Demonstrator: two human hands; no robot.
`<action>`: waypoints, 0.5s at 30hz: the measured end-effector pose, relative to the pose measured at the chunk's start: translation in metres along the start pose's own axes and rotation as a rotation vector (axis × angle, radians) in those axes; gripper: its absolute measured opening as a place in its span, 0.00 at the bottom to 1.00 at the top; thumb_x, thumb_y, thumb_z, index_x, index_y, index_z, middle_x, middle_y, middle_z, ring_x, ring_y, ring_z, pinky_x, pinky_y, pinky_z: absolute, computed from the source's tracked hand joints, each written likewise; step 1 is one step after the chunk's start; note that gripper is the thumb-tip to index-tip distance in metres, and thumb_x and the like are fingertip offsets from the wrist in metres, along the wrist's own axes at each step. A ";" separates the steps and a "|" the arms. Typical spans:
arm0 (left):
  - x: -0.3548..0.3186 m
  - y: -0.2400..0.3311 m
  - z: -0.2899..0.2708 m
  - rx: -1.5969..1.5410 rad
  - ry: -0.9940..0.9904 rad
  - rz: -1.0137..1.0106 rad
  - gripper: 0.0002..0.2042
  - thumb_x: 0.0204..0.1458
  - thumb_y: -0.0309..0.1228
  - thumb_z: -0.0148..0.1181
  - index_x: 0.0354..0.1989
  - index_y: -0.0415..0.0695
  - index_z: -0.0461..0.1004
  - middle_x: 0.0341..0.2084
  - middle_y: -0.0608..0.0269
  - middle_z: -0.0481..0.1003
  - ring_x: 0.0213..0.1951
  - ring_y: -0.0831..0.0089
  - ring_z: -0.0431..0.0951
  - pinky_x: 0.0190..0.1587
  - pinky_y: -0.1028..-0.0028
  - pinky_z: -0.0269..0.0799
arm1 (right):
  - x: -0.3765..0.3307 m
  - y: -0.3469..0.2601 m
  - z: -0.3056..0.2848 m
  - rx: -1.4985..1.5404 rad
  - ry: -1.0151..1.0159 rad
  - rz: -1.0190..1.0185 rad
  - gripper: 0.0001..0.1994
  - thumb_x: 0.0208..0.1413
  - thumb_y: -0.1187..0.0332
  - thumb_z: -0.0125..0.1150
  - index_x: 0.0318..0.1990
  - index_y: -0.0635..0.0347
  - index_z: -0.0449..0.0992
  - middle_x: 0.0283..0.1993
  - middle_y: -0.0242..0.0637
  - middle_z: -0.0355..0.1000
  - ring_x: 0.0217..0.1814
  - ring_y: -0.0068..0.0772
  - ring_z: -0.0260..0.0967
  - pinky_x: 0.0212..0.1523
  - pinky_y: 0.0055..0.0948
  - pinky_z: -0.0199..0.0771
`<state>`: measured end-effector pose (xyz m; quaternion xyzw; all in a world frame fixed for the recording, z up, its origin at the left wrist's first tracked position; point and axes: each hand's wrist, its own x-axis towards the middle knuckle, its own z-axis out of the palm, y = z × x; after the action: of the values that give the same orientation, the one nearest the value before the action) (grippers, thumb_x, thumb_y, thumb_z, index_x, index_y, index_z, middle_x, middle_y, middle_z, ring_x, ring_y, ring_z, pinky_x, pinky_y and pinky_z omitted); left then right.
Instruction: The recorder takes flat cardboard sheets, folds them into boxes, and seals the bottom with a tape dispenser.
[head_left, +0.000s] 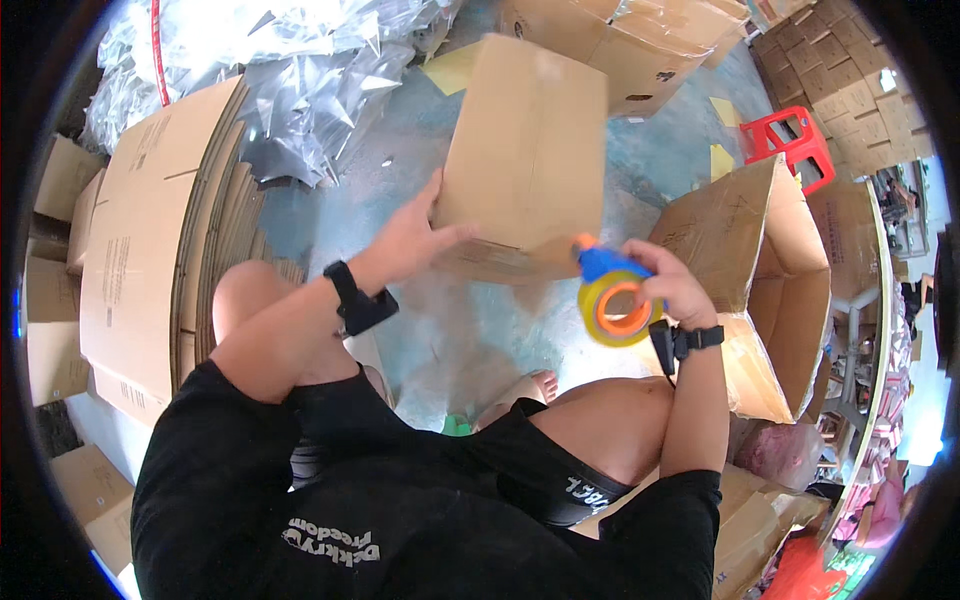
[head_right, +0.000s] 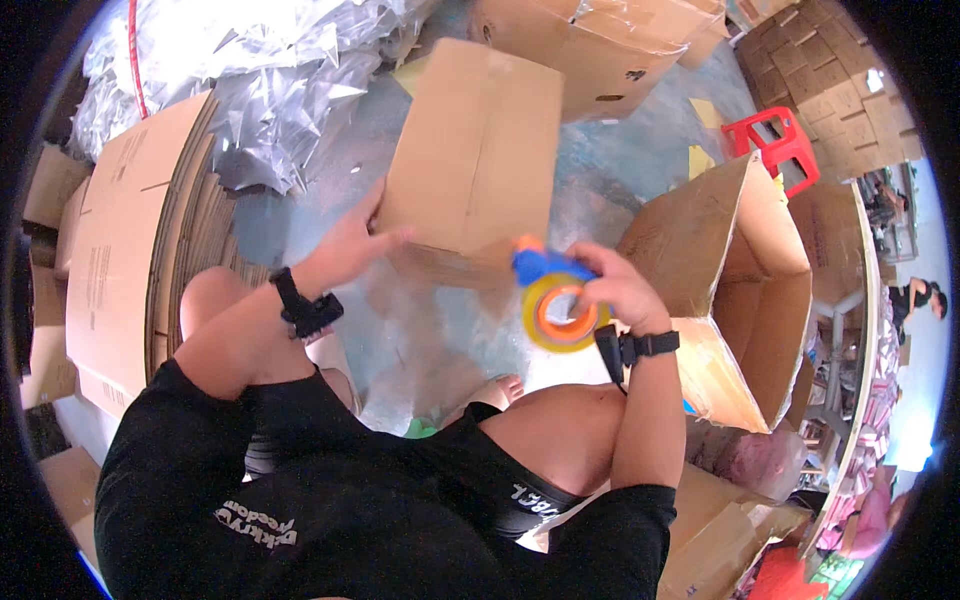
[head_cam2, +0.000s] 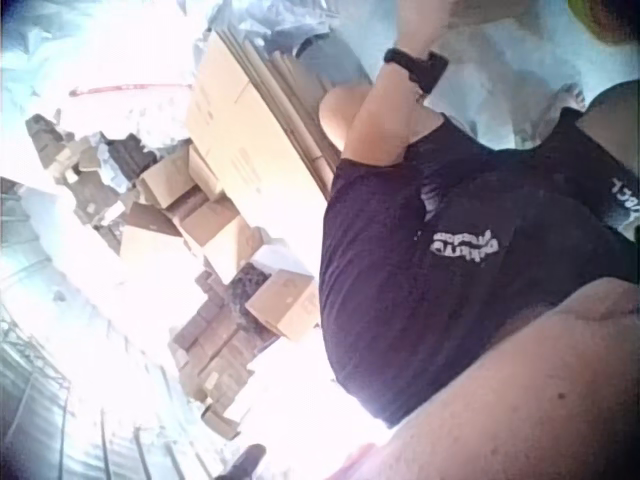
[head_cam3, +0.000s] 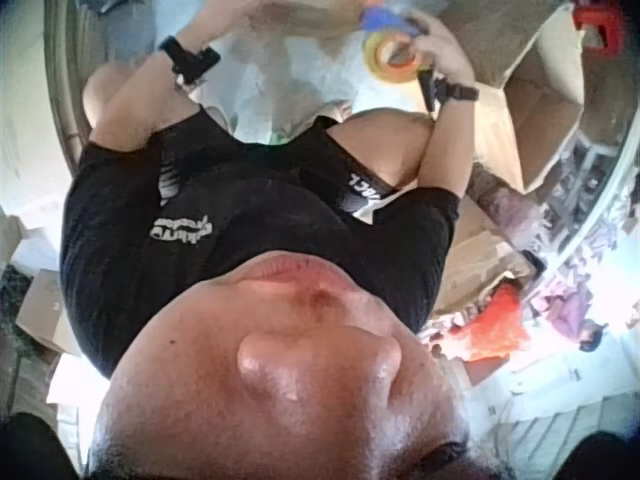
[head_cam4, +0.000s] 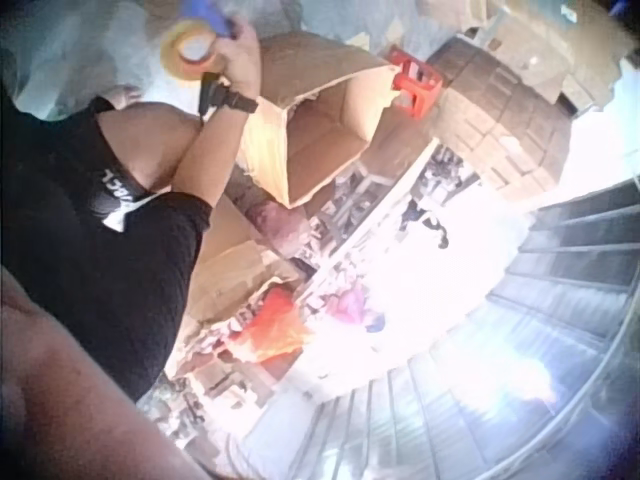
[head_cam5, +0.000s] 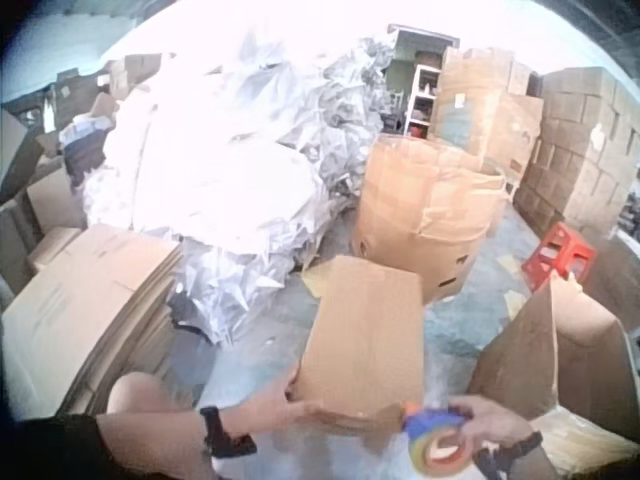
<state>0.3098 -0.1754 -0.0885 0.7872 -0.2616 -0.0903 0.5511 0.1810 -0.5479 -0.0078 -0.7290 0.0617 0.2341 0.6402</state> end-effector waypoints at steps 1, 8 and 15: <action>0.005 0.001 -0.006 -0.001 0.000 -0.013 0.44 0.54 0.52 0.64 0.72 0.37 0.54 0.56 0.34 0.73 0.58 0.43 0.75 0.61 0.61 0.70 | -0.001 -0.009 0.020 -0.073 -0.059 0.018 0.24 0.36 0.71 0.62 0.47 0.64 0.72 0.40 0.32 0.70 0.45 0.25 0.67 0.48 0.25 0.69; 0.013 0.013 -0.012 0.399 -0.069 -0.092 0.35 0.60 0.45 0.62 0.70 0.37 0.58 0.62 0.37 0.69 0.62 0.46 0.71 0.62 0.58 0.68 | -0.002 -0.043 0.082 -0.405 -0.137 -0.134 0.25 0.38 0.71 0.66 0.48 0.63 0.71 0.38 0.37 0.70 0.41 0.27 0.68 0.47 0.28 0.70; -0.008 0.079 -0.003 -0.443 -0.343 -0.573 0.27 0.65 0.49 0.55 0.55 0.33 0.74 0.46 0.53 0.80 0.46 0.66 0.81 0.52 0.67 0.76 | -0.009 -0.045 0.102 -0.659 0.254 -0.655 0.35 0.38 0.74 0.65 0.61 0.58 0.70 0.44 0.48 0.74 0.43 0.49 0.75 0.49 0.39 0.76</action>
<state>0.2794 -0.1892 -0.0159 0.6638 -0.0937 -0.4246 0.6085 0.1638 -0.4438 0.0300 -0.8970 -0.1709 -0.0640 0.4026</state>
